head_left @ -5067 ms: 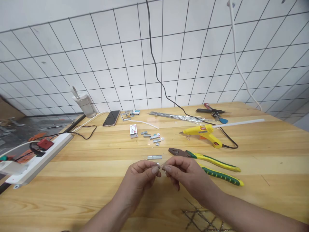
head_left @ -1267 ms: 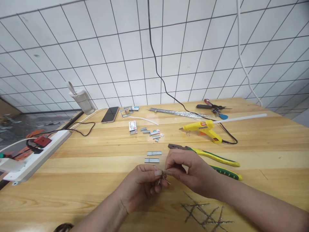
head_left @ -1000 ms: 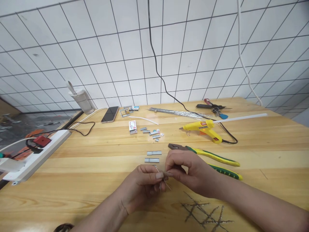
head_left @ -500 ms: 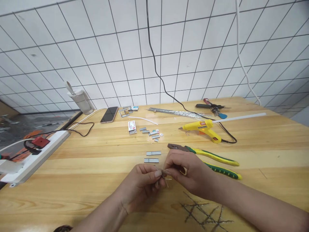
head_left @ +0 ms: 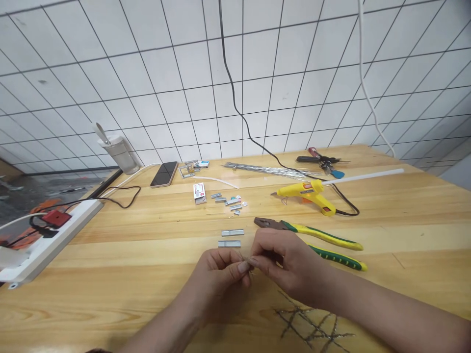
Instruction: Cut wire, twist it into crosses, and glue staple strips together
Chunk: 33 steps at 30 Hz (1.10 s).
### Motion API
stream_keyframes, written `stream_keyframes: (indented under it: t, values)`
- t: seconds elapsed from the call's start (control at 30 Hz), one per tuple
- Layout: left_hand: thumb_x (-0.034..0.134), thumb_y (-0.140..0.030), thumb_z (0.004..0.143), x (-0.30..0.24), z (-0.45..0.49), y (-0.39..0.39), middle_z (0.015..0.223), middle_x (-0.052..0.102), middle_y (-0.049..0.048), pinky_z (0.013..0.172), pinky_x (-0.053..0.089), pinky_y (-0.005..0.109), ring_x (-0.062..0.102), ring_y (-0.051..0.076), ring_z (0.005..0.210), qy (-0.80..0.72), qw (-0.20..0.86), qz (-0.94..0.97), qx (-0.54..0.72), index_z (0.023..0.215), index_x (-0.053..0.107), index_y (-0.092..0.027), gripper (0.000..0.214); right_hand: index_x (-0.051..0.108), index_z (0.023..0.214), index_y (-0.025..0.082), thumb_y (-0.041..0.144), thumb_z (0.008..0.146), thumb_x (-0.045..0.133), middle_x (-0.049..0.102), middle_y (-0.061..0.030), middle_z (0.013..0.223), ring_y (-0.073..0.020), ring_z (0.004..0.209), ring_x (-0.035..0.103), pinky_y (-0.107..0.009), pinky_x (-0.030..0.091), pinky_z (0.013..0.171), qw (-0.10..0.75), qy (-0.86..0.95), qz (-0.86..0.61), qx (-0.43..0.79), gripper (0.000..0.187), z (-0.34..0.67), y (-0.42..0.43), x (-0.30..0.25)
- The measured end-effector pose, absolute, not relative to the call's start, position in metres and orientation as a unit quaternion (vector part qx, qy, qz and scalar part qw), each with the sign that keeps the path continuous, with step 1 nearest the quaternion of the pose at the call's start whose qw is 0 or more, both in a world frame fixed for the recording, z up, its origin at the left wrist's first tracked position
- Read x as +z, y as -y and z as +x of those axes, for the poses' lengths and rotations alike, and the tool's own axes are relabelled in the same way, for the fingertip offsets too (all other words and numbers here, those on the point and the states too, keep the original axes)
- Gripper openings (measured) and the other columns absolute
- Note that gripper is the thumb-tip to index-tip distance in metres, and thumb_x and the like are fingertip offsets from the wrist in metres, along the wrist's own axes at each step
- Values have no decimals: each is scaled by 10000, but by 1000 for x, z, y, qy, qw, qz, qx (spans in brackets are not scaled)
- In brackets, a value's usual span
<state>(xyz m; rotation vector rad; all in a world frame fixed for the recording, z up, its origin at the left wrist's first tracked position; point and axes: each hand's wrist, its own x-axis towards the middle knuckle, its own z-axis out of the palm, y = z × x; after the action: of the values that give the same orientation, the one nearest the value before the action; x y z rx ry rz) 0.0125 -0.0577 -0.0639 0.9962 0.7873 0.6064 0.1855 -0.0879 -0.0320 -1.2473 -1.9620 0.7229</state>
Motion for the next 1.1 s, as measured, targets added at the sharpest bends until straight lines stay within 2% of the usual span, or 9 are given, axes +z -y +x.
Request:
stream_keyframes:
  t: [0.23,0.43,0.5,0.57,0.63,0.77,0.87,1.0,1.1]
  values:
    - [707,-366,691,-50,12,60,526,568,4,573,336,234,456,121,550,-388,675,557,289,542,603,-151,282,459,574,189,194,774,501,418,48,530,-92,503,365,-211,282,452,358,725,-507,299,205,184,91,-33]
    - [639,-290,743,-47,11,64,568,602,24,584,371,251,513,152,569,-422,486,697,317,573,659,-182,202,496,582,180,273,777,505,408,53,519,-95,503,354,-214,291,455,340,638,-557,408,216,180,86,-35]
    - [644,-274,736,-47,11,62,569,598,22,582,364,249,511,150,570,-431,458,708,321,570,659,-184,189,497,580,176,289,782,509,410,50,521,-96,508,358,-216,301,463,341,614,-565,432,232,179,84,-37]
    - [657,-293,731,-47,11,60,551,584,13,570,351,238,489,137,560,-440,517,660,321,560,638,-176,208,498,585,175,303,801,509,424,44,530,-98,515,368,-221,316,472,367,614,-560,417,251,177,85,-41]
    - [679,-322,721,-47,10,57,524,564,-1,539,323,216,442,108,526,-427,627,573,310,551,612,-161,243,522,614,174,298,821,514,467,30,558,-102,526,392,-229,335,486,404,651,-529,365,242,178,86,-44]
    - [755,-336,647,-49,7,54,475,529,-7,474,251,181,392,65,473,-349,799,411,267,507,589,-121,306,577,745,172,168,827,517,543,-9,667,-113,594,473,-233,400,539,441,761,-398,262,102,185,86,-46]
    - [788,-302,605,-51,5,56,446,513,-4,440,239,170,422,58,446,-312,857,335,236,494,592,-107,298,582,828,179,85,811,496,563,-44,784,-128,701,519,-243,446,622,427,824,-328,176,128,193,86,-44]
    - [797,-287,591,-56,6,59,438,516,-1,415,245,161,438,46,402,-301,897,277,170,493,598,-92,295,570,843,205,31,780,428,639,-60,910,-146,700,519,-274,451,637,348,898,-269,17,232,200,87,-41]
    - [798,-270,587,-59,7,59,412,510,-1,410,250,154,446,48,395,-302,900,269,162,494,604,-83,285,576,858,175,39,816,387,660,-55,823,-159,697,533,-276,451,619,323,917,-226,-52,236,201,89,-39]
